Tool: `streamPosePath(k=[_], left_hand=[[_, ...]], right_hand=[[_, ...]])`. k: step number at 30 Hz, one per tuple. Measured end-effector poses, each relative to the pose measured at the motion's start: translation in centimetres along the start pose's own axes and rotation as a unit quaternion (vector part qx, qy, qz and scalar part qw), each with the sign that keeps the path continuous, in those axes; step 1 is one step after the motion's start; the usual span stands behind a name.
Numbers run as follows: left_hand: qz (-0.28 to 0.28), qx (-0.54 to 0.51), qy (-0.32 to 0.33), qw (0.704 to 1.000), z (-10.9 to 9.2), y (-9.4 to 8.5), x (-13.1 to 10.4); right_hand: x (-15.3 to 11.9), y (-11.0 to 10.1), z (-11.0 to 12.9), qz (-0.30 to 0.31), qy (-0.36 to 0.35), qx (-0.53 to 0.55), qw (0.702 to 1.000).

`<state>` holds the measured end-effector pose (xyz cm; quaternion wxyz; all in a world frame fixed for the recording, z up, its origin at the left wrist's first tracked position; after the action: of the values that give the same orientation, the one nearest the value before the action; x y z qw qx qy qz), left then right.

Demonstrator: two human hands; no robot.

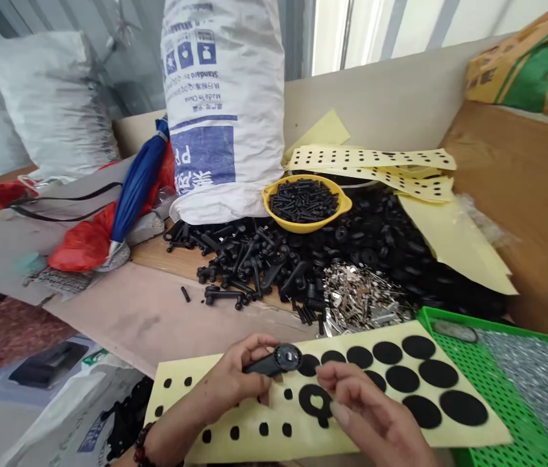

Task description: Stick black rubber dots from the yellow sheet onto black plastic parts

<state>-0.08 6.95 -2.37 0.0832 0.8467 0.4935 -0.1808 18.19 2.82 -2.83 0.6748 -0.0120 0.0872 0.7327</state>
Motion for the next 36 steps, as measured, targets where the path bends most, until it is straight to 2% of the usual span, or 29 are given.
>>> streamPosePath(k=[2,5,10,13,18,22,26,31,36], left_hand=[[0.028,0.043,-0.007,0.999,0.3,1.7,0.3],[0.063,0.086,-0.006,0.994,0.4,3.3,0.9],[0.139,0.067,-0.022,0.988,1.0,5.2,1.6],[0.145,0.064,-0.011,0.987,1.1,5.4,1.9],[0.155,0.072,-0.039,0.985,1.9,5.4,2.0],[0.166,0.089,-0.049,0.981,1.7,5.6,2.0],[0.161,0.104,-0.061,0.979,0.7,5.5,1.6],[0.175,0.112,-0.026,0.978,-1.3,5.6,0.9],[0.178,0.12,-0.002,0.977,-2.1,5.6,0.7]], right_hand=[[0.1,-0.6,0.0,-0.031,0.01,0.027,0.999],[0.2,-0.9,0.0,-0.057,0.013,0.053,0.997],[0.1,-0.3,-0.1,-0.064,0.036,0.083,0.994],[0.1,-0.4,-0.2,-0.08,0.044,0.084,0.992],[0.2,-0.5,-0.4,-0.081,0.03,0.072,0.994],[0.1,-0.7,-0.4,-0.083,0.019,0.052,0.995],[0.1,-0.6,-0.3,-0.078,0.02,0.04,0.996],[0.3,-0.5,-0.1,-0.074,0.033,0.039,0.996],[0.4,-0.1,0.4,-0.047,0.021,0.017,0.999]])
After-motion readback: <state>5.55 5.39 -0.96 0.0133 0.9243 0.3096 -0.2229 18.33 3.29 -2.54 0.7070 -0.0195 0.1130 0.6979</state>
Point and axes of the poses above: each hand's wrist, its own x-axis towards the middle knuckle, its own y-axis out of the palm, z = x × y, the point moved 9 cm from there along x, towards the middle knuckle, and after that the axes turned 11 degrees about x, right-handed, at the moved point
